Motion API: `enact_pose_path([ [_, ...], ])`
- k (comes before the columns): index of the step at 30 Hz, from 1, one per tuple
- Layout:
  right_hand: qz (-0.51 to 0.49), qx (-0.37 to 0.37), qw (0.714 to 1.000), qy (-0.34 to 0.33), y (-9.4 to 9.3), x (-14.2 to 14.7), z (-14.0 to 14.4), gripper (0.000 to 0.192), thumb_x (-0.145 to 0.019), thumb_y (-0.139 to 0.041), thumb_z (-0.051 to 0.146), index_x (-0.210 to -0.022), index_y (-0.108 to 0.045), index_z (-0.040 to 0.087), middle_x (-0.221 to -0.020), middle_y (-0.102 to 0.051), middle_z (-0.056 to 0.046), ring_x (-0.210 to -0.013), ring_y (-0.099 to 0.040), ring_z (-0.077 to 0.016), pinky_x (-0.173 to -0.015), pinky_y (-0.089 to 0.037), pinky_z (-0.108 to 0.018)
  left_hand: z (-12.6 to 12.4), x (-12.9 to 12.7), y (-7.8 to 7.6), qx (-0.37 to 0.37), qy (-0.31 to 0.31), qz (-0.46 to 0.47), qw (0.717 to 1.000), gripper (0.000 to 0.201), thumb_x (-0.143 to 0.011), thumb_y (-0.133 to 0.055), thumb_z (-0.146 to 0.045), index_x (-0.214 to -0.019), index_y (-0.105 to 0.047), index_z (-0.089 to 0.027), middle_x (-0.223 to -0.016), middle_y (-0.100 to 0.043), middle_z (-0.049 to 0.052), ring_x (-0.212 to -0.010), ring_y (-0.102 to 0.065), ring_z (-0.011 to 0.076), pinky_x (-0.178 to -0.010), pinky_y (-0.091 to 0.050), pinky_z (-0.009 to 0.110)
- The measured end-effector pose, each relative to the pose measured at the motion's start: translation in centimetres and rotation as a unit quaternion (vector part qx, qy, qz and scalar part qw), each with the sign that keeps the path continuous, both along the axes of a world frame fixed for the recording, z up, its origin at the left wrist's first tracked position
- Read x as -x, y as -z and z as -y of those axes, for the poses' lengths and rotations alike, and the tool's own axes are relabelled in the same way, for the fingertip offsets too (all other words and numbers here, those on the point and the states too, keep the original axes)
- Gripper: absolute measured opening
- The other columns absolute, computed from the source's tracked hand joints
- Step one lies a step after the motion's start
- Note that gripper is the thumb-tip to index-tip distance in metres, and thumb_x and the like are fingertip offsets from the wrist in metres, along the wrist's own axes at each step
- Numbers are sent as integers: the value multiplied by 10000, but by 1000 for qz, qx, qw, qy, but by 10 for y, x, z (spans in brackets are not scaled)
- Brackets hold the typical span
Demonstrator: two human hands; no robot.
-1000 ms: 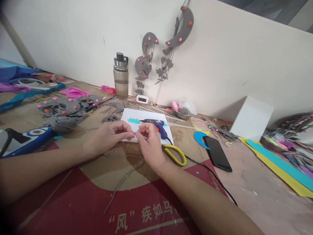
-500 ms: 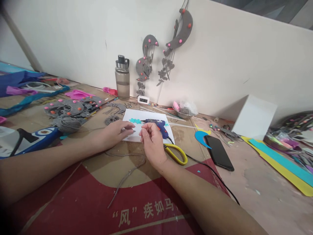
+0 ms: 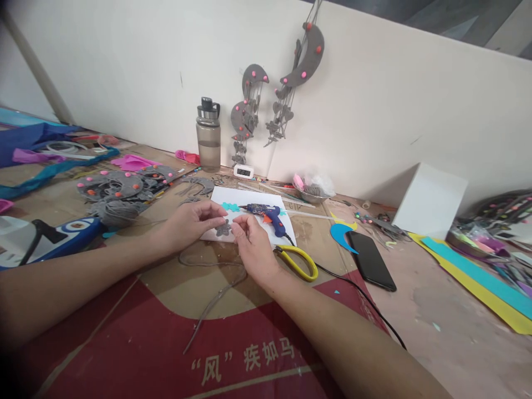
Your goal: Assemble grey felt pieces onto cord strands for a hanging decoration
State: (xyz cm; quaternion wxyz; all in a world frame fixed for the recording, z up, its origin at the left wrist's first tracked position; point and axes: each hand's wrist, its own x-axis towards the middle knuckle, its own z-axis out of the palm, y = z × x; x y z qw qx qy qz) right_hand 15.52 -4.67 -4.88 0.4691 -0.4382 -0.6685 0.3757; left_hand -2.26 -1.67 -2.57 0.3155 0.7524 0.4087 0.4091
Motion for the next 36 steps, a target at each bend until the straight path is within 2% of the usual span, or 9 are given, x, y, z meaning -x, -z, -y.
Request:
enact_pose_path([
  [4, 21, 44, 999, -1, -4, 0, 0, 290, -851, -519, 478, -757, -529, 203, -658, -561, 31, -480, -440, -76, -456, -344, -216, 0, 0, -1, 43, 22, 44, 998, 253, -794, -596, -389, -871, -642, -152, -730, -648, 13, -594, -530, 103, -568, -416, 226],
  [8, -3, 66, 998, 25, -8, 0, 2, 314, -823, -550, 493, -722, -529, 197, -585, -534, 46, -440, -414, -70, -430, -327, -209, 2, 1, -3, 108, 60, 67, 990, 360, -845, -497, -473, -869, -635, -141, -633, -603, 2, -545, -497, 93, -527, -395, 210],
  [12, -15, 57, 998, 32, -10, 0, 2, 318, -840, -518, 492, -725, -536, 196, -598, -535, 40, -453, -423, -71, -429, -341, -201, 6, 0, -4, 170, 102, 39, 979, 312, -804, -554, -447, -842, -621, -146, -669, -623, 18, -574, -540, 112, -523, -424, 215],
  [18, -20, 50, 998, 23, -8, 1, 2, 270, -826, -526, 479, -830, -537, 210, -699, -574, 24, -493, -452, -81, -433, -359, -203, 8, -2, -3, 134, 52, 4, 990, 260, -798, -549, -402, -826, -620, -153, -671, -646, 23, -565, -549, 115, -515, -409, 213],
  [23, 40, 21, 997, 67, -6, 1, 2, 202, -791, -561, 393, -740, -530, 200, -634, -570, 26, -496, -455, -85, -466, -365, -210, 14, -3, -6, 78, 32, -32, 996, 208, -773, -578, -357, -780, -628, -155, -640, -644, 11, -610, -577, 122, -564, -413, 214],
  [27, 32, 31, 998, 52, -6, 1, 2, 164, -801, -518, 347, -734, -536, 199, -645, -586, 23, -480, -450, -82, -465, -366, -213, 14, -4, -4, 148, 42, 5, 988, 236, -772, -577, -383, -813, -608, -153, -619, -639, 10, -534, -555, 115, -508, -407, 216],
  [30, 26, 18, 998, 62, -6, 1, 2, 143, -803, -512, 337, -818, -552, 201, -693, -607, 15, -489, -462, -86, -472, -379, -218, 11, -4, -1, 183, 52, 29, 981, 259, -772, -578, -403, -819, -602, -150, -634, -645, 20, -505, -542, 107, -491, -414, 218],
  [33, 40, -19, 995, 95, -7, 2, 2, 172, -794, -535, 334, -897, -555, 198, -723, -614, 6, -532, -489, -98, -516, -408, -226, 8, -4, 3, 183, 51, 34, 981, 267, -773, -571, -409, -812, -615, -149, -656, -653, 28, -503, -533, 100, -477, -403, 211],
  [36, 74, -46, 991, 98, -10, 3, 4, 139, -795, -543, 326, -817, -573, 191, -728, -618, -2, -597, -521, -109, -569, -426, -231, 10, -4, 1, 165, 44, 11, 985, 273, -777, -554, -408, -809, -632, -148, -638, -645, 22, -509, -535, 102, -470, -380, 203],
])
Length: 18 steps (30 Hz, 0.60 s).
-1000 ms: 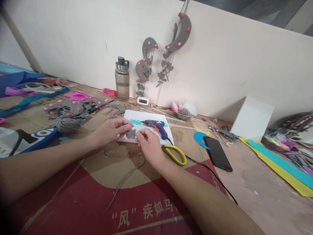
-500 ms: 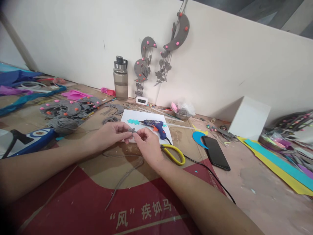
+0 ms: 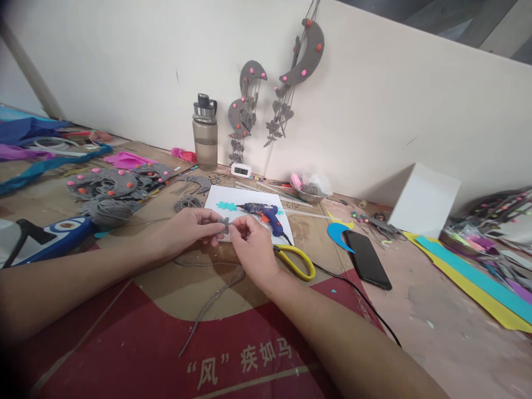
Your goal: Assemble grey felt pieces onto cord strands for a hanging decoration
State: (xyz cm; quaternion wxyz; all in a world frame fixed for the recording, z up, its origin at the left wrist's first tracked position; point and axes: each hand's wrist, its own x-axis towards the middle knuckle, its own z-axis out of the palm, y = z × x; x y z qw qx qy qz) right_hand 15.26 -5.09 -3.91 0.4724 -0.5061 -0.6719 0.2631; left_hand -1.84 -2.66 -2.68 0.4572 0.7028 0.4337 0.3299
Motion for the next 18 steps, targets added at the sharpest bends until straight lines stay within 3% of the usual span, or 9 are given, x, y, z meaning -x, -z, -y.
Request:
enact_pose_path([
  [9, 109, -69, 992, 11, 1, 0, 6, 109, -778, -552, 248, -709, -608, 185, -641, -603, 16, -581, -506, -104, -571, -397, -219, 14, -3, -15, -111, -34, -140, 983, 196, -739, -553, -331, -775, -649, -164, -580, -620, -19, -535, -532, 113, -530, -373, 211],
  [18, 130, -95, 987, -15, -2, 1, 8, 152, -831, -497, 233, -768, -625, 182, -680, -620, 7, -608, -509, -107, -599, -391, -215, 13, -3, -16, -24, -30, -110, 993, 160, -724, -494, -300, -675, -583, -176, -484, -539, -39, -416, -441, 93, -429, -307, 202],
])
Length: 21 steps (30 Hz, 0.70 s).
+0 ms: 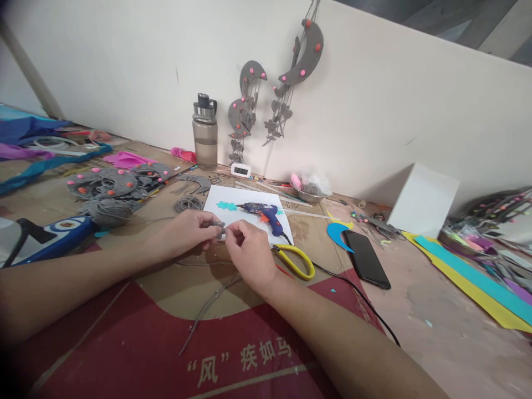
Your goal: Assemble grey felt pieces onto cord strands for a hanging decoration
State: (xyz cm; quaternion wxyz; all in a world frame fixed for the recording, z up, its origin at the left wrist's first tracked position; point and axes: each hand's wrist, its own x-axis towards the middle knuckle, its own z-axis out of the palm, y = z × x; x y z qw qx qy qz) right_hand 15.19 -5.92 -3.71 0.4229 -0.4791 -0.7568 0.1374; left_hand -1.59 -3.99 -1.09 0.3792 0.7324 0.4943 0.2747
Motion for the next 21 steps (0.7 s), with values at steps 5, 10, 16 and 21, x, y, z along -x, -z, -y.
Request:
enact_pose_path([
  [5, 45, -23, 999, 2, 0, -1, 2, 140, -841, -508, 242, -760, -612, 195, -709, -624, -7, -636, -515, -121, -618, -391, -231, -1, 1, 4, -10, -3, -6, 1000, 180, -720, -487, -301, -688, -608, -173, -486, -541, -30, -423, -458, 101, -428, -307, 207],
  [10, 80, -47, 996, 0, 2, -1, 3, 130, -839, -513, 225, -736, -587, 195, -697, -603, -9, -642, -510, -121, -627, -388, -232, 1, 0, 3, -32, -8, -28, 999, 190, -713, -476, -290, -637, -605, -173, -488, -547, -24, -423, -453, 104, -434, -310, 219],
  [16, 93, -49, 994, 3, 4, -2, 2, 124, -811, -497, 171, -702, -555, 190, -678, -586, -2, -629, -501, -116, -619, -375, -230, 2, -1, 2, -14, 1, -15, 1000, 185, -720, -479, -295, -647, -598, -173, -480, -543, -25, -402, -451, 98, -422, -319, 211],
  [21, 47, -33, 998, 10, 4, -2, -2, 101, -835, -472, 190, -798, -566, 194, -723, -595, -3, -643, -508, -120, -626, -391, -235, -2, -1, 6, 55, -7, 39, 998, 178, -727, -498, -323, -696, -587, -172, -483, -534, -21, -385, -446, 100, -384, -320, 207],
])
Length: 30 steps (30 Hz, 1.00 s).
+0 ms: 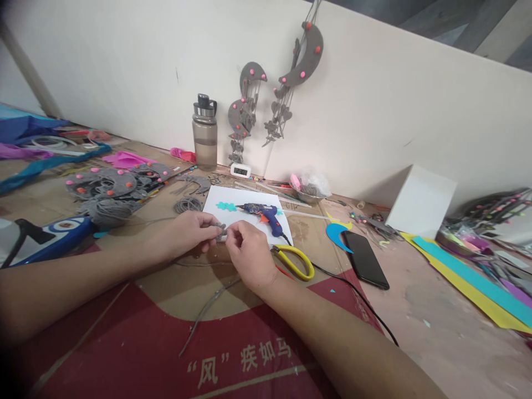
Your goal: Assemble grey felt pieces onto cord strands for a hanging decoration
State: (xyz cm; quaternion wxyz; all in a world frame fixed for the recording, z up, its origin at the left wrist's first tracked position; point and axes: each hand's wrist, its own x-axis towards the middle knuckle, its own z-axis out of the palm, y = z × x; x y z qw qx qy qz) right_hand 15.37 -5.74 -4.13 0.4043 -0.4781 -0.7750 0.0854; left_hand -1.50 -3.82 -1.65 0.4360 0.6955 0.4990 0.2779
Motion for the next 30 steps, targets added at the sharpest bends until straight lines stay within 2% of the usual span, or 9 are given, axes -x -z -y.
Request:
enact_pose_path([
  [3, -30, -5, 1000, 8, 0, 1, 0, 98, -852, -467, 218, -898, -550, 193, -811, -599, -20, -681, -524, -125, -652, -410, -245, -3, 0, 2, 30, -10, 25, 999, 172, -723, -510, -326, -664, -564, -173, -479, -522, -18, -360, -426, 90, -365, -307, 204],
  [6, -3, -26, 1000, -9, 0, 2, 2, 64, -848, -473, 213, -854, -535, 201, -786, -577, -15, -679, -514, -126, -651, -406, -244, -3, 1, 3, 41, -20, 38, 998, 160, -711, -519, -317, -648, -549, -174, -505, -538, -11, -350, -419, 82, -355, -303, 202],
  [10, 39, -50, 998, -18, 1, 2, 4, 64, -831, -471, 179, -815, -525, 209, -771, -577, -14, -698, -514, -133, -670, -404, -247, 1, 1, 1, 11, -22, 12, 1000, 151, -702, -500, -299, -643, -561, -174, -483, -533, -15, -370, -439, 92, -369, -316, 200],
  [15, 57, -34, 998, -16, 2, 2, 5, 79, -826, -466, 161, -800, -525, 205, -762, -589, -14, -695, -521, -135, -662, -398, -248, 5, 0, 0, -47, -22, -33, 998, 152, -686, -490, -280, -591, -543, -175, -461, -535, -20, -391, -456, 91, -393, -319, 188],
  [21, 117, -22, 993, -6, 1, 3, 5, 100, -775, -460, 108, -764, -507, 195, -747, -580, -28, -707, -519, -154, -660, -388, -269, 5, -4, 3, -19, -14, -24, 999, 109, -659, -466, -234, -574, -508, -183, -458, -557, -21, -403, -503, 104, -410, -353, 190],
  [25, 52, 17, 998, -6, -1, 3, 4, 72, -760, -486, 136, -736, -499, 202, -704, -567, 0, -654, -497, -129, -621, -382, -247, 5, -5, 3, 4, -14, -12, 1000, 106, -666, -470, -241, -591, -517, -182, -455, -549, -23, -397, -504, 107, -405, -371, 195],
  [30, -70, 120, 990, -24, 3, 1, -2, 50, -783, -494, 217, -740, -514, 206, -647, -552, 29, -573, -469, -106, -544, -369, -225, 4, -4, 1, -10, -4, 0, 1000, 139, -695, -487, -264, -618, -556, -172, -481, -568, -12, -418, -512, 103, -409, -369, 189],
])
